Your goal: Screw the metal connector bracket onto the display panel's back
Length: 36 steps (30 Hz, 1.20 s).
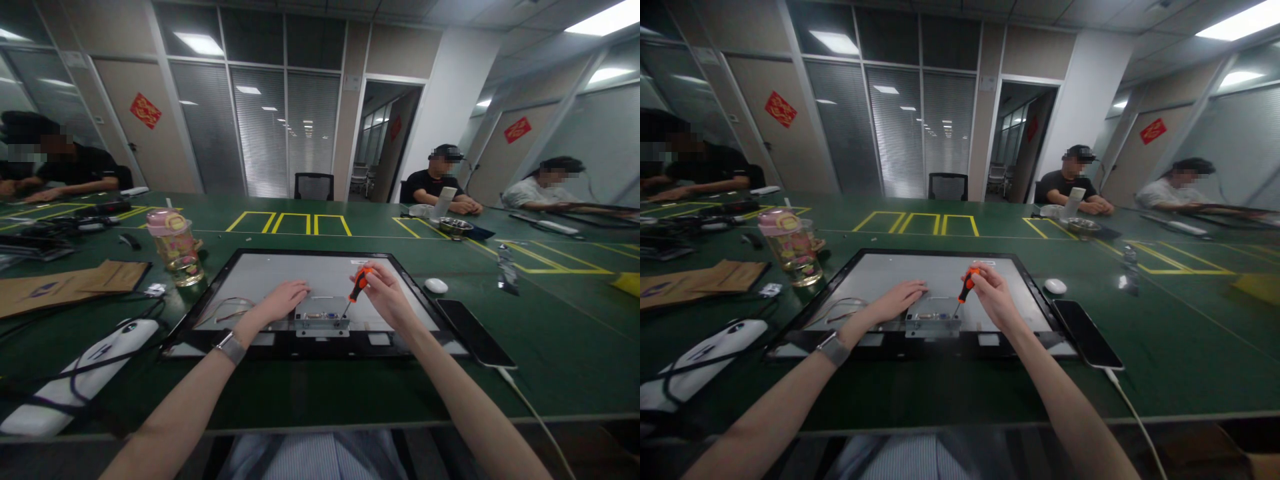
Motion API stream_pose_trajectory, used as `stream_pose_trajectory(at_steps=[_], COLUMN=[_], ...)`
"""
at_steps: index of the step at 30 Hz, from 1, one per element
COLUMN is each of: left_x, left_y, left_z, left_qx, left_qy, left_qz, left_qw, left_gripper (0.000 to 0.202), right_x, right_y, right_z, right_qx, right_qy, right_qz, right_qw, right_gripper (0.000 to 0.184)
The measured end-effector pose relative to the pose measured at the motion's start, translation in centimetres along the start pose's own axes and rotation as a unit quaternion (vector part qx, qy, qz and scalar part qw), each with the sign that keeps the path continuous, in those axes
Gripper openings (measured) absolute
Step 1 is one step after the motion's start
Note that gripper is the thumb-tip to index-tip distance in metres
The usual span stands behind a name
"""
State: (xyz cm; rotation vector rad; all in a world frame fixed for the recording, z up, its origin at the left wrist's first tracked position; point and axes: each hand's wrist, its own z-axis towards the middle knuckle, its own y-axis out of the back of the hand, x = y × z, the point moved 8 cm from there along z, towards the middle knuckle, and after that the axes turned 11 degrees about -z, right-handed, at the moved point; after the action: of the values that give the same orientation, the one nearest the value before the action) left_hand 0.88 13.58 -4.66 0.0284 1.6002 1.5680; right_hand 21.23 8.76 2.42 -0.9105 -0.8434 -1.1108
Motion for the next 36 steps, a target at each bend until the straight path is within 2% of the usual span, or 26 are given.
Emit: stream_pose_trajectory(at_steps=[6, 11, 17, 24, 31, 36], left_x=[0.2, 0.2, 0.3, -0.1, -0.1, 0.0], left_y=[-0.1, -0.1, -0.2, -0.1, -0.1, 0.0], left_z=[0.0, 0.0, 0.1, 0.1, 0.1, 0.1], left_qx=[0.007, 0.004, 0.001, -0.001, -0.001, 0.002], left_qy=[-0.002, 0.002, -0.001, -0.015, -0.007, -0.004], left_qz=[0.002, 0.003, 0.001, 0.009, 0.009, 0.007], left_qw=[1.000, 1.000, 1.000, 1.000, 1.000, 1.000], left_gripper=[0.043, 0.042, 0.042, 0.041, 0.042, 0.041], right_x=[0.6, 0.7, 0.4, 0.8, 0.1, 0.1], right_y=[0.1, -0.4, 0.3, -0.5, 0.6, 0.6], right_z=[0.1, 0.1, -0.1, -0.1, -0.1, -0.1], right_qx=[-0.022, 0.007, -0.026, 0.004, -0.042, -0.042], right_qy=[0.022, 0.022, 0.027, 0.035, 0.030, 0.026], right_qz=[-0.002, 0.001, -0.041, -0.015, -0.048, -0.031], right_qw=[1.000, 1.000, 0.998, 0.999, 0.997, 0.998], right_gripper=[0.009, 0.020, 0.019, 0.023, 0.019, 0.016])
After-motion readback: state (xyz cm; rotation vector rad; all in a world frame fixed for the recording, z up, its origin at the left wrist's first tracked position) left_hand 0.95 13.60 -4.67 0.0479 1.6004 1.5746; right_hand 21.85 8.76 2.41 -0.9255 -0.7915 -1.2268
